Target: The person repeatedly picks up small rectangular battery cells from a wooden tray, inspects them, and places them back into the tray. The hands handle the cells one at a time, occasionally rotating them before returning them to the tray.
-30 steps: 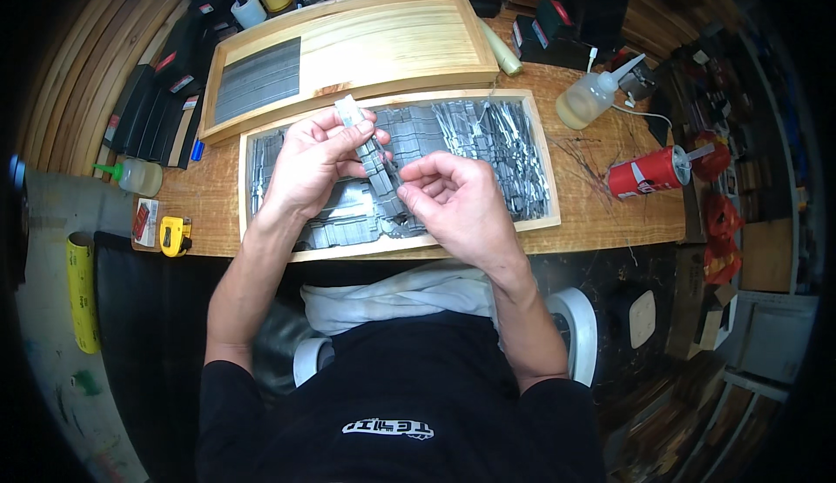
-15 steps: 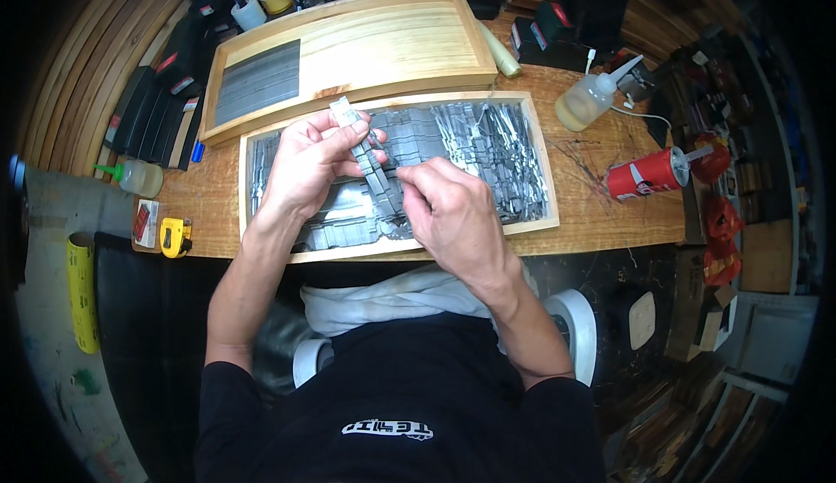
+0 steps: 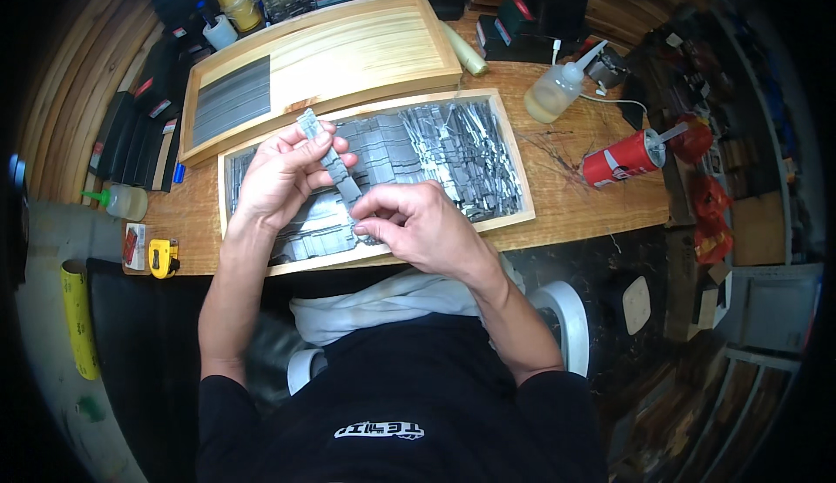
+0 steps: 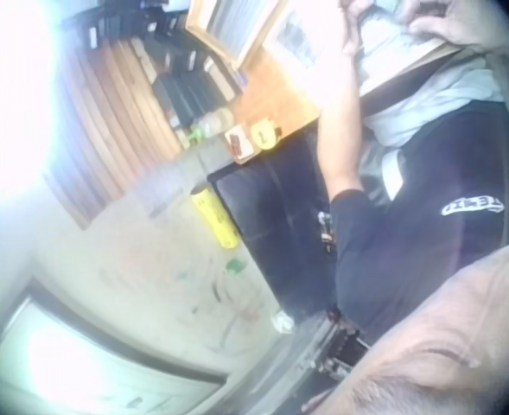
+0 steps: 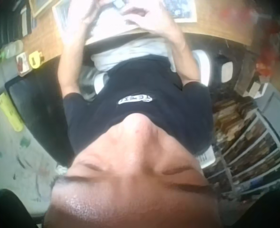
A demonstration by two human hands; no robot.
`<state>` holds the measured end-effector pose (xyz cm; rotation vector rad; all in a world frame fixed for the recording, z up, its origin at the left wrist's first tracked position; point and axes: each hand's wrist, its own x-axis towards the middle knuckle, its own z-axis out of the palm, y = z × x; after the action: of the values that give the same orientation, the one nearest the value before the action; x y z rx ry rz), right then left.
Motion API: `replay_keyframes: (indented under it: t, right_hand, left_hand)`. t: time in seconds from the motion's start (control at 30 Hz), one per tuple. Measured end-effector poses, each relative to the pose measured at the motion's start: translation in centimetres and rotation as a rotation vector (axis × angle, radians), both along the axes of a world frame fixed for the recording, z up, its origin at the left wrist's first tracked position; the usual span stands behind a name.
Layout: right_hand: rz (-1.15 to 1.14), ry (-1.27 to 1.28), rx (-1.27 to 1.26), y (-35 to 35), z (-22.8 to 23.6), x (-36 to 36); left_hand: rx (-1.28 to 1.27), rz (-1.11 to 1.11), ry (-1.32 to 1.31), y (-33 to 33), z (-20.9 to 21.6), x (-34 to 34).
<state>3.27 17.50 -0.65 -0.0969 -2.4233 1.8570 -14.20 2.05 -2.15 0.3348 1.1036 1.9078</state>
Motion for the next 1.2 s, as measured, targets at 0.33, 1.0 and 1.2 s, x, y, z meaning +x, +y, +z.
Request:
replay_keyframes:
  t: [0.33, 1.0, 1.2]
  right_hand:
    - [-0.418, -0.014, 0.238, 5.4, 1.9, -1.2]
    - [-0.391, 0.276, 0.413, 3.8, 2.8, -2.4]
    - [-0.32, 0.482, 0.684, 0.3, 0.2, -2.1]
  left_hand:
    - [-0.045, 0.016, 0.023, -0.4, -0.2, -0.6]
    - [-0.02, 0.025, 0.225, 0.1, 0.5, 0.7]
    - [0.028, 0.035, 0.226, 0.4, 0.3, 0.9]
